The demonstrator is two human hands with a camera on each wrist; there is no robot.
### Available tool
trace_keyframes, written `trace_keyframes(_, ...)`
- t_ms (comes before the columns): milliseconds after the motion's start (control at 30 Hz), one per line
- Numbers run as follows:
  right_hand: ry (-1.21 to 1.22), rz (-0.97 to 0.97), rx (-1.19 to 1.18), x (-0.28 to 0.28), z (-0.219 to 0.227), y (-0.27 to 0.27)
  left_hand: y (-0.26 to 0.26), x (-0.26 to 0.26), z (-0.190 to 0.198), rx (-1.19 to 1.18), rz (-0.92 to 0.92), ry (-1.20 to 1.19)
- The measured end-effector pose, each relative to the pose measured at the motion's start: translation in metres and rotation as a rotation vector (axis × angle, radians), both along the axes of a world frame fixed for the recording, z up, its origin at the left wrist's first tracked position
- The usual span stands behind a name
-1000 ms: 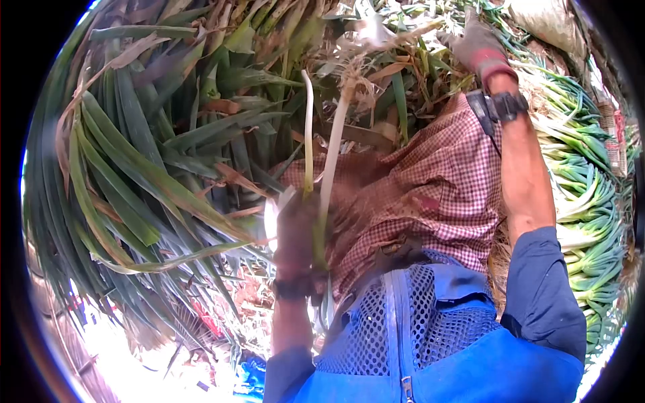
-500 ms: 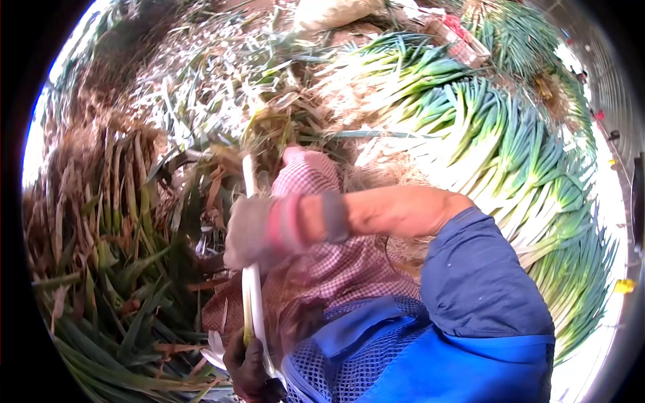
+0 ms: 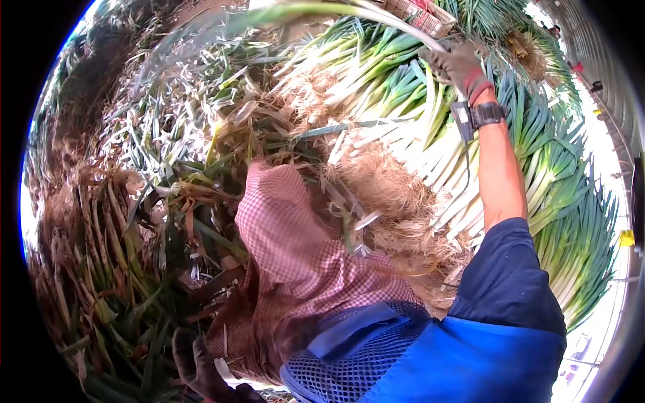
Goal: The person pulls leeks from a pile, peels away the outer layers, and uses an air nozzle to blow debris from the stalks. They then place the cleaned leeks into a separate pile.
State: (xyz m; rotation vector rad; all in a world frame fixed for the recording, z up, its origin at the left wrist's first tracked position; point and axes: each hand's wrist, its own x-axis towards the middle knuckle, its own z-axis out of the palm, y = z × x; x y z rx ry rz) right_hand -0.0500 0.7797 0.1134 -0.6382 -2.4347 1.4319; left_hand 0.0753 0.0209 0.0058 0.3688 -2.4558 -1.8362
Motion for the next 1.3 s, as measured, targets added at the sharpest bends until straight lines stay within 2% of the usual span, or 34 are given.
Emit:
trace_keyframes(67,-0.025,-0.222,-0.185,0.008,-0.056,0.023,-0.001,0.0,-0.015,0.155,-0.02,-0.153)
trace_keyframes(133,0.097,-0.293,-0.392,0.004,-0.109,0.013,0.021,-0.002,-0.018,0.152,-0.027,-0.143)
trace_keyframes(167,-0.214,-0.288,-0.132,-0.002,-0.129,0.011,0.027,-0.002,-0.021,0.135,-0.047,-0.18)
trace_keyframes(267,-0.557,-0.145,0.487,-0.009,-0.215,0.022,0.036,0.0,-0.028,0.095,-0.062,-0.222)
trace_keyframes(300,-0.536,-0.103,0.438,-0.014,-0.236,0.019,0.029,0.005,-0.038,0.076,-0.054,-0.257)
trace_keyframes(367,-0.633,-0.09,0.483,-0.022,-0.262,0.015,0.015,0.014,-0.049,0.046,-0.038,-0.299)
trace_keyframes(433,-0.714,-0.103,0.527,-0.029,-0.275,0.002,0.009,0.016,-0.058,-0.117,-0.079,-0.365)
trace_keyframes(467,-0.749,-0.124,0.547,-0.032,-0.279,0.001,0.013,0.017,-0.06,-0.12,-0.081,-0.375)
trace_keyframes(533,-0.823,-0.13,0.551,-0.042,-0.289,0.004,0.019,0.023,-0.06,-0.092,0.052,-0.581)
trace_keyframes(567,-0.883,-0.143,0.562,-0.047,-0.295,0.007,-0.013,0.036,-0.093,-0.02,0.076,-0.557)
trace_keyframes(600,-0.89,-0.146,0.559,-0.051,-0.307,0.012,-0.019,0.041,-0.099,-0.023,0.071,-0.562)
trace_keyframes(667,-0.751,-0.177,0.793,-0.055,-0.335,0.018,-0.018,0.036,-0.107,0.106,-0.016,-0.636)
trace_keyframes(733,-0.803,-0.157,0.776,-0.06,-0.348,0.029,-0.008,0.029,-0.114,0.032,-0.068,-0.626)
trace_keyframes(800,-1.019,-0.037,0.712,-0.067,-0.346,0.033,-0.002,0.023,-0.115,0.228,-0.06,-0.696)
trace_keyframes(833,-1.021,-0.037,0.71,-0.071,-0.347,0.03,-0.001,0.021,-0.115,0.227,-0.061,-0.697)
trace_keyframes(900,-1.082,0.116,0.702,-0.079,-0.353,0.021,0.008,0.015,-0.11,0.307,-0.095,-0.736)
trace_keyframes(933,-1.043,0.239,0.66,-0.075,-0.336,-0.003,0.017,0.006,-0.106,0.306,-0.096,-0.738)
trace_keyframes(967,-1.056,0.345,0.572,-0.074,-0.338,-0.024,0.028,-0.005,-0.102,-0.19,-0.534,-0.299)
trace_keyframes(1000,-0.887,0.369,0.59,-0.062,-0.374,-0.038,0.035,-0.011,-0.098,-0.683,-0.93,0.184)
trace_keyframes(1033,-0.995,0.639,0.729,-0.062,-0.335,-0.079,0.037,-0.008,-0.097,-0.692,-0.929,0.176)
trace_keyframes(1067,-1.04,0.919,0.854,-0.062,-0.29,-0.124,0.036,-0.002,-0.095,-0.489,-0.74,-0.17)
trace_keyframes(1100,-1.001,0.954,0.74,-0.054,-0.302,-0.141,0.037,0.004,-0.091,-0.28,-0.527,-0.498)
trace_keyframes(1133,-1.008,1.148,0.756,-0.055,-0.325,-0.157,0.043,0.005,-0.085,-0.296,-0.522,-0.509)
trace_keyframes(1167,-1.022,1.343,0.717,-0.073,-0.275,-0.191,0.054,0.004,-0.081,-0.153,-0.34,-0.632)
trace_keyframes(1200,-1.009,1.331,0.54,-0.08,-0.255,-0.212,0.06,0.003,-0.079,-0.005,-0.152,-0.743)
trace_keyframes(1267,-0.892,1.307,0.403,-0.108,-0.205,-0.244,0.054,0.011,-0.087,-0.035,-0.099,-0.722)
trace_keyframes(1300,-0.774,1.266,0.501,-0.125,-0.173,-0.252,0.052,0.016,-0.093,-0.051,-0.05,-0.697)
